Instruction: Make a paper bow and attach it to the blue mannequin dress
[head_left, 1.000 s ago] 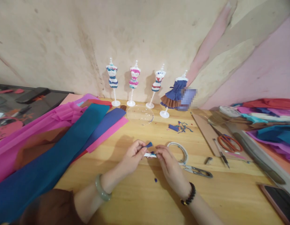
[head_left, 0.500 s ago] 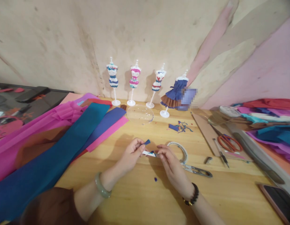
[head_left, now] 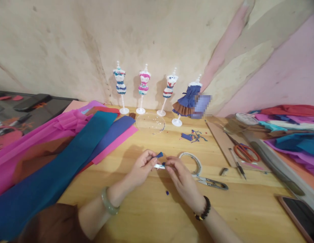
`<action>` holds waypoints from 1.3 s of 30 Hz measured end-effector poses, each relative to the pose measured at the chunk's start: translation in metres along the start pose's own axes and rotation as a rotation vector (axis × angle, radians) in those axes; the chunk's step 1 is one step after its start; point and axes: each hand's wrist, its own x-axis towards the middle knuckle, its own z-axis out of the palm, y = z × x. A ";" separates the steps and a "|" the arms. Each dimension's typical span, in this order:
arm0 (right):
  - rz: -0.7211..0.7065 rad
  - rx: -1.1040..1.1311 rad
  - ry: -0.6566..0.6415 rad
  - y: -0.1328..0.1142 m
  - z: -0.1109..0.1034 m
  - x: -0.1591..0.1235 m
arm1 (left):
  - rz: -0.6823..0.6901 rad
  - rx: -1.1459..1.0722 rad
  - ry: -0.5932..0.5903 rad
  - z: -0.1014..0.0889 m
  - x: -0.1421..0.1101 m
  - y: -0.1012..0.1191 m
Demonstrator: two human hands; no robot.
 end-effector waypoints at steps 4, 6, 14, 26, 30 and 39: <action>0.034 0.076 0.027 -0.001 0.000 0.001 | -0.011 -0.002 0.002 0.000 0.000 0.002; 0.128 0.149 0.071 0.003 -0.001 0.001 | -0.015 -0.005 0.025 0.000 0.001 0.001; 0.581 1.007 0.288 0.028 -0.024 0.005 | -0.020 0.026 0.105 -0.007 0.007 -0.001; 0.566 1.582 0.234 0.055 -0.079 0.013 | -0.054 -0.001 0.209 -0.010 0.012 0.004; 0.485 1.199 0.446 0.065 -0.099 0.015 | -0.052 0.011 0.254 -0.013 0.014 0.003; 0.418 -0.099 0.661 0.088 -0.119 0.015 | -0.006 0.019 0.230 -0.011 0.015 -0.002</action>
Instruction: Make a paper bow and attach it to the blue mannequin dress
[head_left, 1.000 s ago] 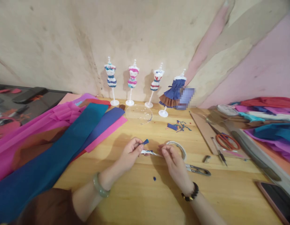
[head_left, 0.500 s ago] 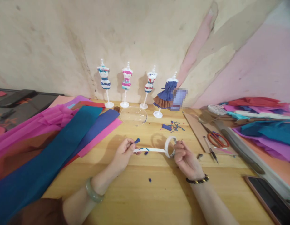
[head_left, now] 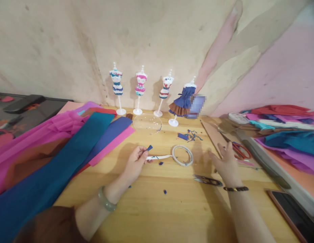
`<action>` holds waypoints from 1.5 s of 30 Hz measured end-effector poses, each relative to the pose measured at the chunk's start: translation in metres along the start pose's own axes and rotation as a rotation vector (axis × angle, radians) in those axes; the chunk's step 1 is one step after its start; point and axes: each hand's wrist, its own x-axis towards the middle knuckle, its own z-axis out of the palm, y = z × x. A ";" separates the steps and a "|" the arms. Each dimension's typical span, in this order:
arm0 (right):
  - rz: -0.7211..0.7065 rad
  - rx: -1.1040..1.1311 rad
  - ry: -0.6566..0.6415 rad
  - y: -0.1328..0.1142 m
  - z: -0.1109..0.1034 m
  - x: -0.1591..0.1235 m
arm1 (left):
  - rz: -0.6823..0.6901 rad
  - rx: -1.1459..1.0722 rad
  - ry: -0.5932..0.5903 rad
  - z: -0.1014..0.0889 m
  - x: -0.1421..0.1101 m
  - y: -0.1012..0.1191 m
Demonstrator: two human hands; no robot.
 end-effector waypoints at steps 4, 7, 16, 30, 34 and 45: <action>-0.330 -0.218 -0.240 -0.020 0.007 -0.015 | 0.016 -0.003 -0.011 0.000 -0.001 0.000; -0.325 -0.270 -0.522 -0.032 0.015 -0.034 | 0.018 -0.009 -0.002 -0.001 -0.001 0.000; -0.239 -0.217 -0.536 -0.033 0.022 -0.045 | -0.005 -0.030 0.000 -0.001 -0.001 0.004; -0.675 -0.082 -0.422 -0.083 0.042 -0.086 | 0.046 -0.066 -0.050 0.003 -0.007 0.002; -0.884 -0.195 -0.423 -0.109 0.067 -0.123 | 0.071 -0.112 -0.079 0.006 -0.011 0.003; -0.842 -0.173 -0.370 -0.106 0.083 -0.128 | 0.075 -0.101 -0.057 0.006 -0.011 0.008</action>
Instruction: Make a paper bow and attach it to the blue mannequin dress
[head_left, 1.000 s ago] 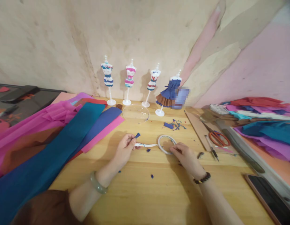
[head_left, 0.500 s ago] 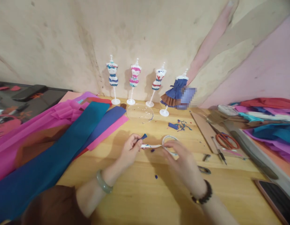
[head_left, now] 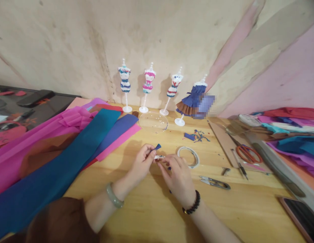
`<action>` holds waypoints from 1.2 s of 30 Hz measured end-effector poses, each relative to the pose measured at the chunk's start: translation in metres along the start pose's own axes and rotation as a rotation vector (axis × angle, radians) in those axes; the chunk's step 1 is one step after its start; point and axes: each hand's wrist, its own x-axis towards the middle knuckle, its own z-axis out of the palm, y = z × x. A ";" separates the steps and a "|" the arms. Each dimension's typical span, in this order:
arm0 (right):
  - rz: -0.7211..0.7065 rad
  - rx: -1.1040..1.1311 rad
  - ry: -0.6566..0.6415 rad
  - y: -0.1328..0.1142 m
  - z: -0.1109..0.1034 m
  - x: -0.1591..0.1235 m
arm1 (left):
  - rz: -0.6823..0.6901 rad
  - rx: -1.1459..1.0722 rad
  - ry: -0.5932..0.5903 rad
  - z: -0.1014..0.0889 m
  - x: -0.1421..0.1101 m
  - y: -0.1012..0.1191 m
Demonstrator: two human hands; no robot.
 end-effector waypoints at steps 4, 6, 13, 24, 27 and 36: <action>-0.065 -0.060 0.011 0.000 -0.001 0.000 | -0.004 -0.005 -0.021 0.000 -0.001 -0.003; -0.076 -0.081 0.011 -0.001 0.000 0.001 | 0.001 -0.017 -0.036 0.000 -0.001 -0.004; 0.065 0.180 -0.018 0.000 0.002 -0.001 | -0.006 -0.007 -0.028 0.001 0.000 -0.003; 0.541 0.623 0.069 0.014 0.003 0.003 | -0.007 0.015 -0.042 -0.001 0.001 -0.007; 0.664 0.774 0.063 0.016 0.003 0.003 | 0.004 0.040 -0.060 -0.002 0.001 -0.010; 0.878 1.090 0.052 0.014 0.002 0.005 | 0.043 0.194 -0.111 -0.004 -0.002 -0.015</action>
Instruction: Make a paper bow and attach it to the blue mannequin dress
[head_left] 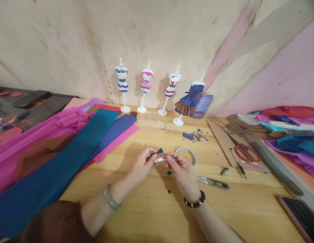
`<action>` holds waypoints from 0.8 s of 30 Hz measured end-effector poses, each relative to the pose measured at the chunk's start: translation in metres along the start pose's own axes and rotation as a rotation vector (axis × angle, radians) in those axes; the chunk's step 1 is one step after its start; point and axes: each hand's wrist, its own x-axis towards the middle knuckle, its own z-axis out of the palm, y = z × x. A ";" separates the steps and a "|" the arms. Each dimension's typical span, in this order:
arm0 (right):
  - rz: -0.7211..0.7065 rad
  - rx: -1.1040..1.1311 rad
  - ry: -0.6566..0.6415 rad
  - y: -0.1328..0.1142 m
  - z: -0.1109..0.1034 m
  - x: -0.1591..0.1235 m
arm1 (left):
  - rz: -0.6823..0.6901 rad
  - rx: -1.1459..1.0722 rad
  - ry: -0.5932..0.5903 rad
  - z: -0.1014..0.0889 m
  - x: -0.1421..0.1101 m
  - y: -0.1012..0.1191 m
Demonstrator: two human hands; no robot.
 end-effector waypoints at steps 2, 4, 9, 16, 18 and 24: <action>-0.010 -0.005 -0.005 0.000 -0.001 0.000 | 0.014 0.033 0.033 0.000 0.000 0.000; -0.027 -0.039 -0.021 0.001 -0.002 0.001 | 0.009 0.059 0.078 -0.001 0.000 0.001; -0.103 -0.193 -0.053 0.008 -0.004 -0.002 | -0.024 0.079 0.176 -0.004 0.004 0.003; -0.395 -0.500 -0.154 0.012 -0.003 -0.007 | -0.016 0.046 0.083 -0.002 0.003 0.004; -0.463 -0.530 -0.182 0.014 -0.005 -0.007 | -0.009 0.050 0.040 -0.001 0.002 0.005; -0.506 -0.587 -0.176 0.022 -0.010 -0.005 | 0.000 0.126 -0.001 0.001 -0.001 0.004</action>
